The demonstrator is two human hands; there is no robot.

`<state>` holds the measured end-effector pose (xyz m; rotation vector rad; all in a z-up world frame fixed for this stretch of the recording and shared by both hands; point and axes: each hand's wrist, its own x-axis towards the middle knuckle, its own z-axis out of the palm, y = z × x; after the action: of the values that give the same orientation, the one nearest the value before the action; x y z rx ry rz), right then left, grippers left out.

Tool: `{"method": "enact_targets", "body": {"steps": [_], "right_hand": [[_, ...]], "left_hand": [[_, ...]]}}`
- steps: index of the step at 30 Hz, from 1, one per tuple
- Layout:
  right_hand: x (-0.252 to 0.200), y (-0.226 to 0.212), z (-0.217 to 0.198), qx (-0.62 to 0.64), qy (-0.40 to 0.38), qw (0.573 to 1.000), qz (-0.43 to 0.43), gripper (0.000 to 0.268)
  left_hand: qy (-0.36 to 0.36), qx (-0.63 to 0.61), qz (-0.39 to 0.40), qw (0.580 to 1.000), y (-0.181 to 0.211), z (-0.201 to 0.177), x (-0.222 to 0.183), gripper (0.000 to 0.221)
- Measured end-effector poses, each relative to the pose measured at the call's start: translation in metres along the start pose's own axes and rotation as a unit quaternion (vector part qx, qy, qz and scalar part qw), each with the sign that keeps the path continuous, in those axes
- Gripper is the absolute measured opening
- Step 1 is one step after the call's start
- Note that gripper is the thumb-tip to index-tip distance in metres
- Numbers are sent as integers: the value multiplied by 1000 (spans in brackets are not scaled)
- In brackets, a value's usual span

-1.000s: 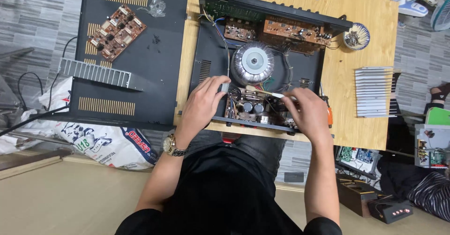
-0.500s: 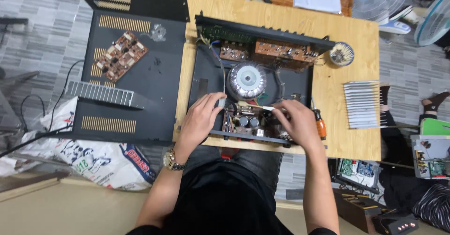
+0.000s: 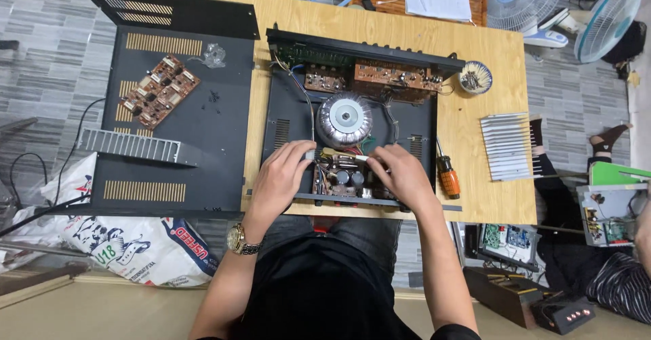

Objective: Cleaning dust from the internal components of an amplifier using a brush and repositioning a heatsink

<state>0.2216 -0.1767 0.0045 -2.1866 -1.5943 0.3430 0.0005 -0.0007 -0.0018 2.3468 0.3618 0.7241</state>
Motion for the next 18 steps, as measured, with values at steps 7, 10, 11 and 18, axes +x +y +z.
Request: {"method": "enact_targets", "body": {"steps": [7,10,11,18], "right_hand": [[-2,10,4,-51,62,997,4,17],[3,5,9,-7,99,995,-2,19],[5,3,11,0,107,994,-27,17],[2,15,15,-78,57,993,-70,16]], "left_hand": [[6,4,-5,1000,2,-1,2,26],[1,-5,-13,1000,3,-2,3,27],[2,7,-9,1000,3,-1,2,28],[16,35,6,999,-10,11,-3,30]]}}
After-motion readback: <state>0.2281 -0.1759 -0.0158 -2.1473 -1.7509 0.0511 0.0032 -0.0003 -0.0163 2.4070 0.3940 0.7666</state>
